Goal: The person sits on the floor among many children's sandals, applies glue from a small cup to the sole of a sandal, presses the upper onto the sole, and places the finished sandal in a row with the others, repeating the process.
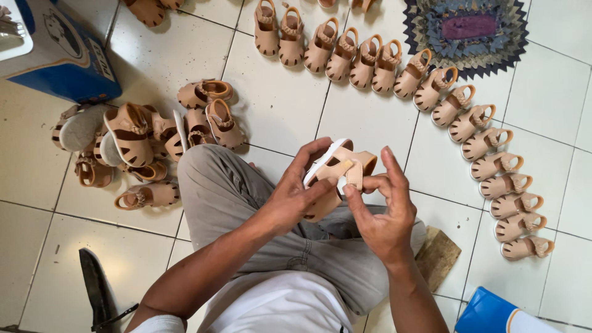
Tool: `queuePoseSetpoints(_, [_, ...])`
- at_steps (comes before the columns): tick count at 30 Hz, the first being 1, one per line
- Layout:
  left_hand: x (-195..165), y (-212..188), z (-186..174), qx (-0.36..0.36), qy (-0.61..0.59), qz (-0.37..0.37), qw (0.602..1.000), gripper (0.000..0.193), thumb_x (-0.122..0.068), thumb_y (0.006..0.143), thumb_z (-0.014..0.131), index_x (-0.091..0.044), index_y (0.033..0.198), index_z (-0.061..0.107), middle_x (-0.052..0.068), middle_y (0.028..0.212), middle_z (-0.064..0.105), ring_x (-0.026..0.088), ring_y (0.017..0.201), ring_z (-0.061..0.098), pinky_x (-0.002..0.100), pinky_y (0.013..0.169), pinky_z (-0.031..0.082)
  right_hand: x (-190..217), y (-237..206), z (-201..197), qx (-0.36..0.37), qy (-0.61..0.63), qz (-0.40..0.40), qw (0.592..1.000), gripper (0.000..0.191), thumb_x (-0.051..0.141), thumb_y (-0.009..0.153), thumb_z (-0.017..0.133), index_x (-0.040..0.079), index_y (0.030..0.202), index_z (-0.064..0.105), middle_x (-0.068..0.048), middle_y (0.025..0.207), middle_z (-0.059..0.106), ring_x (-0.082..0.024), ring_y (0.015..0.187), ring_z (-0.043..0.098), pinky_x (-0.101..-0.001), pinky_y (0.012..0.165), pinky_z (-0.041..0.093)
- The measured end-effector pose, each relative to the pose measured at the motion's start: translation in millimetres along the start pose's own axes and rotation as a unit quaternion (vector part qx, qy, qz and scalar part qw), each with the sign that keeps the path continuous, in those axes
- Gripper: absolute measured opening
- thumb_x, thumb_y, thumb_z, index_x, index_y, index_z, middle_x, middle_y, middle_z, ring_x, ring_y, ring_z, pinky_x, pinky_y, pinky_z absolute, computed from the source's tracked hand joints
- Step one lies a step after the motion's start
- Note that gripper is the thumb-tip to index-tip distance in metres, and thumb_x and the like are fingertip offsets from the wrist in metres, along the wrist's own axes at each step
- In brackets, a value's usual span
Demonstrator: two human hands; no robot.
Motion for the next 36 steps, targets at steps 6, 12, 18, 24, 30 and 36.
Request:
queuePoseSetpoints(6, [4,6,-6,0.036,0.027,-0.023,0.999,0.064,-0.007,0.089,0.062,-0.004,0.148,0.038,0.016,0.147,0.047,0.024,0.132,0.053,0.037,0.109,0.048,6,6,0,-0.008,0.01,-0.016,1.0,0.072,0.0,0.095,0.078,-0.002,0.156,0.039,-0.005,0.088,0.07,-0.009,0.083,0.062,-0.0242,0.089,0.053])
queuePoseSetpoints(12, [7,7,-15,0.039,0.054,-0.074,0.995,0.068,-0.007,0.084,0.06,-0.004,0.148,0.036,0.015,0.148,0.045,0.024,0.129,0.056,0.036,0.106,0.049,6,3,5,-0.007,-0.015,-0.04,0.999,0.07,0.002,0.094,0.079,-0.001,0.152,0.04,-0.006,0.092,0.074,-0.01,0.083,0.066,-0.0239,0.083,0.055])
queuePoseSetpoints(18, [2,8,-13,0.078,0.021,-0.077,0.994,0.074,-0.021,0.088,0.065,-0.007,0.153,0.032,0.019,0.154,0.046,0.028,0.137,0.051,0.038,0.11,0.046,-14,3,-7,-0.017,0.052,-0.014,0.998,0.062,0.001,0.102,0.07,0.0,0.156,0.039,-0.009,0.1,0.071,-0.011,0.092,0.068,-0.0241,0.085,0.056])
queuePoseSetpoints(24, [7,11,-26,0.085,0.043,-0.204,0.974,0.082,-0.061,0.088,0.048,-0.018,0.156,0.032,0.019,0.148,0.048,0.034,0.13,0.054,0.046,0.095,0.055,-73,18,6,0.111,0.31,0.196,0.924,0.073,-0.009,0.094,0.055,0.0,0.16,0.025,-0.023,0.132,0.065,-0.02,0.118,0.067,-0.0314,0.102,0.056])
queuePoseSetpoints(30, [6,10,-46,0.082,-0.108,-0.204,0.97,0.084,-0.067,0.096,0.03,-0.012,0.16,0.033,0.028,0.149,0.049,0.039,0.136,0.053,0.048,0.103,0.053,-104,-5,36,0.098,0.493,0.258,0.825,0.074,-0.015,0.093,0.057,-0.001,0.16,0.03,-0.025,0.123,0.067,-0.025,0.109,0.069,-0.0363,0.092,0.06])
queuePoseSetpoints(36, [5,9,-54,0.072,0.042,0.014,0.996,0.093,-0.017,0.089,0.076,-0.014,0.161,0.017,0.016,0.163,0.032,0.03,0.152,0.032,0.049,0.121,0.036,-133,-12,57,0.033,0.538,0.327,0.776,0.068,-0.011,0.092,0.057,0.0,0.155,0.035,-0.02,0.134,0.06,-0.027,0.111,0.07,-0.041,0.087,0.065])
Point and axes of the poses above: each hand's wrist, its own y-axis towards the middle knuckle, its own z-axis out of the palm, x = y × z, the point moved 5 cm from there along y, towards the middle knuckle
